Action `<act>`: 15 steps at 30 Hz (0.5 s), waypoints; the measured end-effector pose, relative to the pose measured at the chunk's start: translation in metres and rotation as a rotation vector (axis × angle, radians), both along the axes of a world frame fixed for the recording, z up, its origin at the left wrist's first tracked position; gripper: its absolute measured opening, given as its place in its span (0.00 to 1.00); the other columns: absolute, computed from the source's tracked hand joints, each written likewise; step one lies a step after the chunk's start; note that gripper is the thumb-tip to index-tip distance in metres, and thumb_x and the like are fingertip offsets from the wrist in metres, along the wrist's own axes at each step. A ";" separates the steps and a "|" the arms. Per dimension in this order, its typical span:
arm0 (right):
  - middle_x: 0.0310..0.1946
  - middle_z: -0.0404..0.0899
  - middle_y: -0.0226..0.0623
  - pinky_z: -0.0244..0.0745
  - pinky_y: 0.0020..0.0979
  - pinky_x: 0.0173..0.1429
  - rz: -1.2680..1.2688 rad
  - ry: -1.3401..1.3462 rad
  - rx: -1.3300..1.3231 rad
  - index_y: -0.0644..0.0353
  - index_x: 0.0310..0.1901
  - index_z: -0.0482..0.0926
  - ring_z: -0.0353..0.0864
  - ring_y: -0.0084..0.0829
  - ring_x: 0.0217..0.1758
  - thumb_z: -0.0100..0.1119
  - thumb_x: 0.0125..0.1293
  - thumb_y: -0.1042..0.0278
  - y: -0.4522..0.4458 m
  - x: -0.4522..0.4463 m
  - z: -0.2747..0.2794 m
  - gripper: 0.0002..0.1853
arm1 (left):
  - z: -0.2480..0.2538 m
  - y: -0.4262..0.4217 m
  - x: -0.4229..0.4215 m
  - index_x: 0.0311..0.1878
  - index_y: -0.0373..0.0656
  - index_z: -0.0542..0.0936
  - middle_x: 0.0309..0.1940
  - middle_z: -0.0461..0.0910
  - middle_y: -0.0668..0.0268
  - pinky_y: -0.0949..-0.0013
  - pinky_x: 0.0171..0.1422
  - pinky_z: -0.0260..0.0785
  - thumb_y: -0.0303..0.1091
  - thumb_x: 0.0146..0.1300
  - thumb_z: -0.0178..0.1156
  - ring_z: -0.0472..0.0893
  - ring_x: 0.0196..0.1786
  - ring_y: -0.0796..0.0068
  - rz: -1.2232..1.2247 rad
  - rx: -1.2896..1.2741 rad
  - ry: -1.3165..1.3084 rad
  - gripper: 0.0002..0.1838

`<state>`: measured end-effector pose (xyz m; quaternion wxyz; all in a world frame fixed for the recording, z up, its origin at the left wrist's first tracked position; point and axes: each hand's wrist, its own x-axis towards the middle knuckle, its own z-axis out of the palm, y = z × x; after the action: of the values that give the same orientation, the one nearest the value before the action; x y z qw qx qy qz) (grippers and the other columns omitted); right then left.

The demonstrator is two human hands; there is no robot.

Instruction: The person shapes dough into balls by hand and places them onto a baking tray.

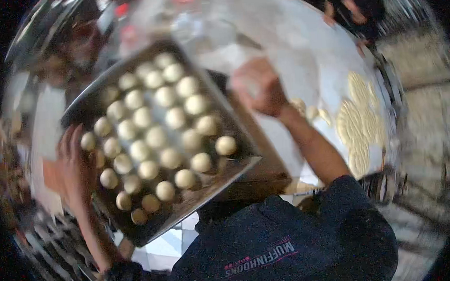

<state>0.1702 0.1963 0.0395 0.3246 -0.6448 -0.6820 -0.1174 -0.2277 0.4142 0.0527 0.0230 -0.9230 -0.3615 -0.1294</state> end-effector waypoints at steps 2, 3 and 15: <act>0.29 0.82 0.40 0.76 0.40 0.48 -0.380 0.102 0.010 0.60 0.31 0.81 0.81 0.43 0.35 0.63 0.54 0.71 -0.073 0.096 -0.009 0.04 | 0.021 -0.026 0.018 0.62 0.50 0.73 0.64 0.69 0.57 0.56 0.71 0.61 0.28 0.50 0.69 0.66 0.68 0.53 -0.015 0.117 -0.020 0.32; 0.34 0.83 0.44 0.76 0.37 0.46 -0.563 0.318 -0.037 0.63 0.36 0.81 0.82 0.42 0.38 0.61 0.57 0.72 -0.117 0.144 -0.027 0.07 | 0.034 -0.037 0.034 0.60 0.47 0.75 0.63 0.70 0.57 0.54 0.70 0.61 0.29 0.51 0.68 0.67 0.66 0.52 -0.110 0.129 -0.084 0.29; 0.46 0.78 0.47 0.69 0.46 0.57 -0.511 0.183 -0.242 0.60 0.43 0.74 0.77 0.46 0.52 0.55 0.61 0.72 -0.364 0.200 -0.183 0.08 | -0.052 -0.302 0.467 0.58 0.42 0.73 0.52 0.77 0.59 0.61 0.56 0.72 0.29 0.54 0.70 0.79 0.51 0.63 -1.060 -0.545 -0.227 0.27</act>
<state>0.3701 -0.1681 -0.1436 0.2655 -0.8374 -0.4746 -0.0548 0.2392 0.1126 0.0009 -0.3205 -0.9305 0.1271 -0.1234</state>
